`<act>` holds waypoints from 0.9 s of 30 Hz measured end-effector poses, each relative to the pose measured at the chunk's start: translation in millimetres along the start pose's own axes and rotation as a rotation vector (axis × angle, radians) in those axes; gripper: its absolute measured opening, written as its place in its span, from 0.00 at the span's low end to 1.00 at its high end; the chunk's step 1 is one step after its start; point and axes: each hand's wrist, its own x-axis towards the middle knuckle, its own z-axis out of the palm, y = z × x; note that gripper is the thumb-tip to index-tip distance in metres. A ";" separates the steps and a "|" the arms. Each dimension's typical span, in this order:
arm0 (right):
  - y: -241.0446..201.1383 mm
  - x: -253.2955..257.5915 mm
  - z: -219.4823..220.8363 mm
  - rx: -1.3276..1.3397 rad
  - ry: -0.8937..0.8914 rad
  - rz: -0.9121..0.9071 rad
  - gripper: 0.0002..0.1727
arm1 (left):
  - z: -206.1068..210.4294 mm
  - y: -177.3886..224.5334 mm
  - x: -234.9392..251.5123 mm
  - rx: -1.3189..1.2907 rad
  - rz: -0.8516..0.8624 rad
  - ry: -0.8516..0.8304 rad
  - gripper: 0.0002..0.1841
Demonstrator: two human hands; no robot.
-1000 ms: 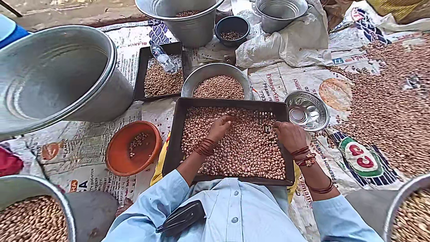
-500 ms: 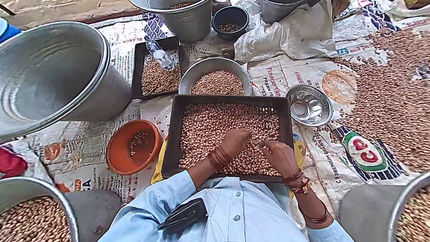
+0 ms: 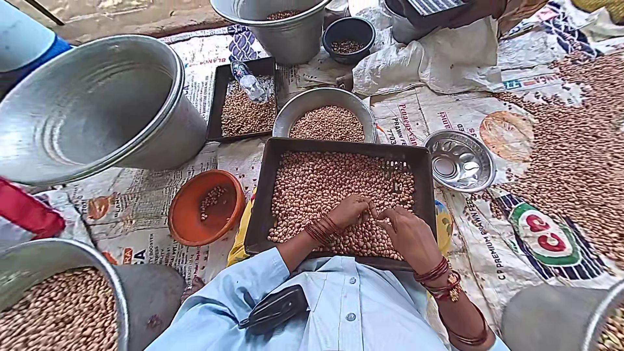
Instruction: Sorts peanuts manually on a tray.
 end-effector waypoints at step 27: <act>-23.0 36.8 15.6 0.053 -0.390 0.065 0.25 | -114.8 -20.3 -53.4 0.922 0.323 0.720 0.08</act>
